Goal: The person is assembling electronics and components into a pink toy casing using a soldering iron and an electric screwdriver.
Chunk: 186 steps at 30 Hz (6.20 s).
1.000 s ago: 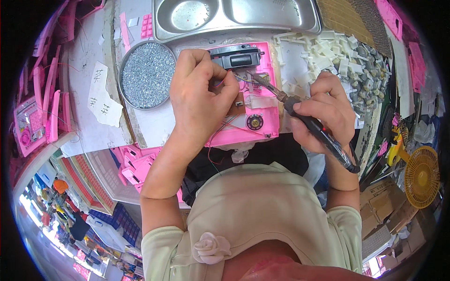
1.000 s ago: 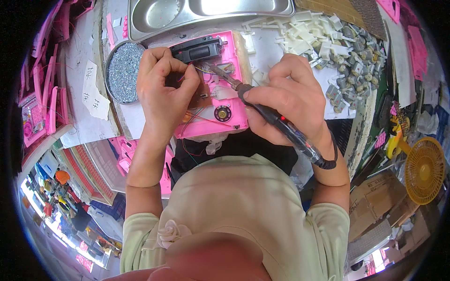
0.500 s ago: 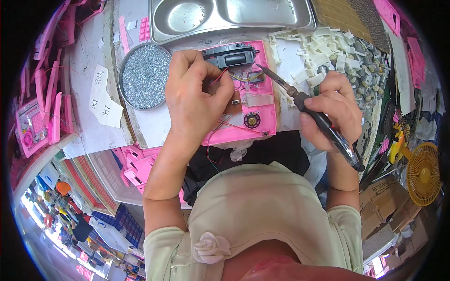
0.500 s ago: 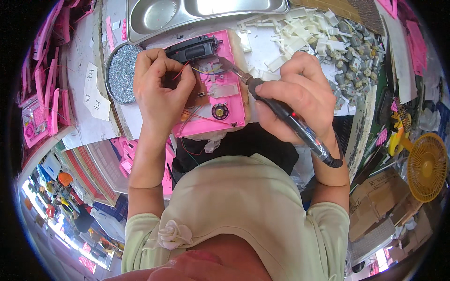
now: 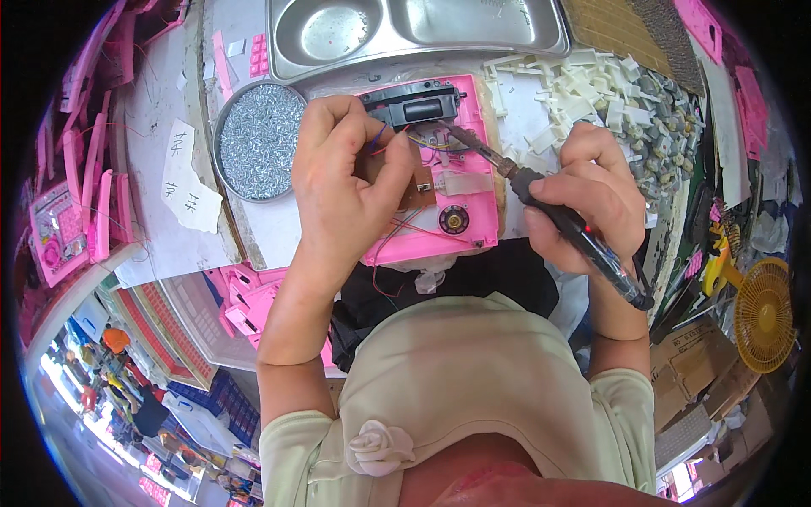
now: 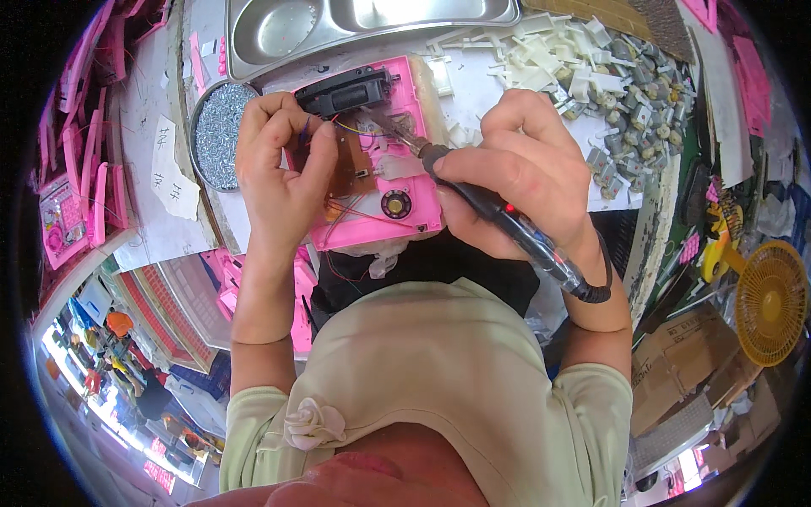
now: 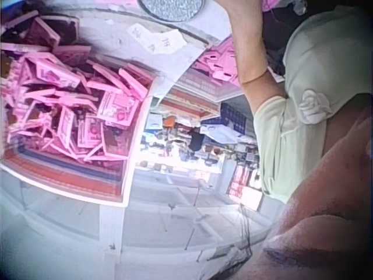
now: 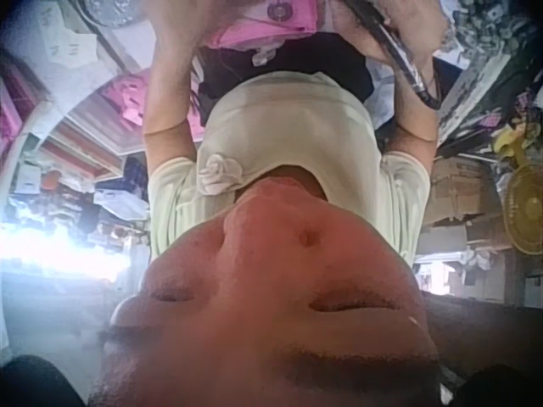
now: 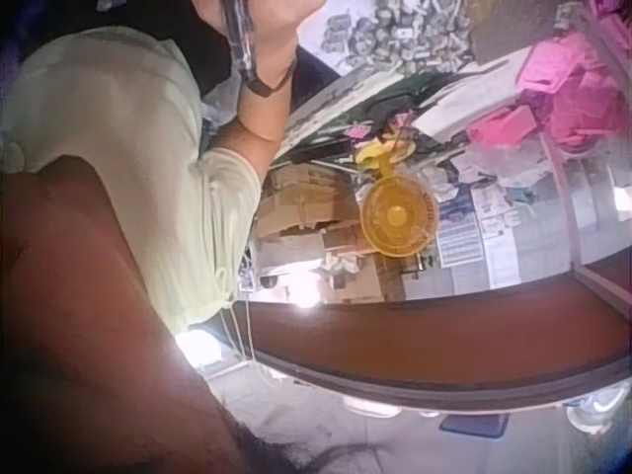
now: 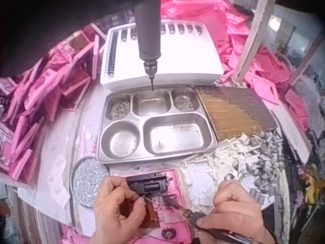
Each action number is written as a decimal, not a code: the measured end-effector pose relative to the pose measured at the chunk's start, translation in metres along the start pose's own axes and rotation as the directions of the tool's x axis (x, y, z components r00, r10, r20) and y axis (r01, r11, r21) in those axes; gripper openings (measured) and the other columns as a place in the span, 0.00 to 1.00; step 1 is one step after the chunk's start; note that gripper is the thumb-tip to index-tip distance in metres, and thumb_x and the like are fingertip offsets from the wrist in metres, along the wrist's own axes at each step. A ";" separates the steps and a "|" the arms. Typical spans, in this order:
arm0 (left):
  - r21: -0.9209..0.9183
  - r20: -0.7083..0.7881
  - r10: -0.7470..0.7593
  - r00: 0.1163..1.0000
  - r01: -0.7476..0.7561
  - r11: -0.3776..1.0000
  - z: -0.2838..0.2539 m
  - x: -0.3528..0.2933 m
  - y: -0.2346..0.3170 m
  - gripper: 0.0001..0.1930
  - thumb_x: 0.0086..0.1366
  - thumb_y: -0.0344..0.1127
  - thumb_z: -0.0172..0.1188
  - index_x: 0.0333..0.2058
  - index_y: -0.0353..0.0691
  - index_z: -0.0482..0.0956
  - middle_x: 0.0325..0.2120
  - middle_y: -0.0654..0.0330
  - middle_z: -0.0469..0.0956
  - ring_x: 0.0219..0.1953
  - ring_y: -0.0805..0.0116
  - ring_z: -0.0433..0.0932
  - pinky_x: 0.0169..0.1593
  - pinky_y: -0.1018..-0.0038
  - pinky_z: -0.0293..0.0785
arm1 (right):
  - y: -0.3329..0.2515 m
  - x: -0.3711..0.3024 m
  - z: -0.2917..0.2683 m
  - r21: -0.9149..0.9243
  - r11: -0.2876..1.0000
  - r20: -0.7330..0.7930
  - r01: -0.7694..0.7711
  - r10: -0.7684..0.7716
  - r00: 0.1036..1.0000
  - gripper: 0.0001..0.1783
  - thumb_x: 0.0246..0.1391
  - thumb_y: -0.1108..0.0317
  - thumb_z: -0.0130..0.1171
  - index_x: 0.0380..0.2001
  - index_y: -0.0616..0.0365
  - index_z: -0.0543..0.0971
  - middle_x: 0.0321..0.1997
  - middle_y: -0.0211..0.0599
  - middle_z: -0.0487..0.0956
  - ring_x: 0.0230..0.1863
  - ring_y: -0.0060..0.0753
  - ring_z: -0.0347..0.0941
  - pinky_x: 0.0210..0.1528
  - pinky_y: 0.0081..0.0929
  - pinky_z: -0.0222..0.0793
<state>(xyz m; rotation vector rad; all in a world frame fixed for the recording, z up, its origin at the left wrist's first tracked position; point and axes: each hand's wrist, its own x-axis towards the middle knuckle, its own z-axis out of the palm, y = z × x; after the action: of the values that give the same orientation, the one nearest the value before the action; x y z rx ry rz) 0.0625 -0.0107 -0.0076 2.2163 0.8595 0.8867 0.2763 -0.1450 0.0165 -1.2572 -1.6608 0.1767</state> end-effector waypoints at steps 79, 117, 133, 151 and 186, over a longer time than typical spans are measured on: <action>0.201 -0.064 0.268 0.961 -0.251 0.947 0.012 -0.006 -0.017 0.11 0.45 0.26 0.74 0.25 0.44 0.80 0.23 0.65 0.72 0.28 0.64 0.73 0.36 0.66 0.62 | 0.013 0.003 0.021 0.000 1.000 0.056 0.002 -0.002 0.998 0.20 0.34 0.76 0.70 0.37 0.56 0.83 0.22 0.30 0.72 0.27 0.39 0.67 0.28 0.31 0.65; 0.226 -0.061 0.244 0.968 -0.224 0.948 0.012 -0.006 -0.013 0.10 0.46 0.26 0.74 0.25 0.45 0.81 0.22 0.65 0.72 0.27 0.64 0.74 0.38 0.67 0.62 | 0.005 -0.003 0.002 0.012 1.000 -0.028 0.010 -0.010 1.000 0.22 0.30 0.81 0.71 0.36 0.58 0.83 0.21 0.30 0.73 0.25 0.39 0.66 0.27 0.30 0.64; 0.240 -0.080 0.286 0.955 -0.260 0.935 0.012 -0.006 -0.013 0.11 0.46 0.26 0.75 0.26 0.45 0.81 0.22 0.65 0.73 0.27 0.65 0.74 0.38 0.67 0.62 | 0.000 -0.010 -0.014 -0.027 0.997 0.031 -0.067 0.068 0.997 0.14 0.44 0.75 0.67 0.38 0.60 0.80 0.22 0.35 0.73 0.31 0.41 0.65 0.36 0.40 0.66; 0.172 0.375 0.336 0.864 -0.421 0.891 0.011 0.004 0.031 0.12 0.50 0.34 0.73 0.35 0.47 0.83 0.32 0.66 0.74 0.38 0.63 0.73 0.46 0.63 0.63 | 0.003 -0.007 -0.030 -0.080 0.997 -0.075 0.015 -0.021 0.997 0.20 0.33 0.80 0.70 0.36 0.62 0.83 0.20 0.32 0.73 0.26 0.40 0.67 0.29 0.32 0.66; 0.183 0.241 0.331 0.912 -0.378 0.908 0.001 -0.007 0.017 0.16 0.50 0.33 0.74 0.40 0.46 0.83 0.34 0.65 0.78 0.36 0.63 0.76 0.44 0.64 0.64 | -0.001 -0.015 -0.030 -0.111 0.994 -0.104 -0.007 -0.005 0.995 0.20 0.30 0.81 0.70 0.35 0.63 0.83 0.21 0.34 0.75 0.26 0.39 0.68 0.29 0.31 0.67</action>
<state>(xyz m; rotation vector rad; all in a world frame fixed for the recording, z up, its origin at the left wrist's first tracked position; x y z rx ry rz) 0.0653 -0.0262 0.0014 2.6669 0.4822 0.7288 0.2976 -0.1702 0.0223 -1.3278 -1.5981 0.0187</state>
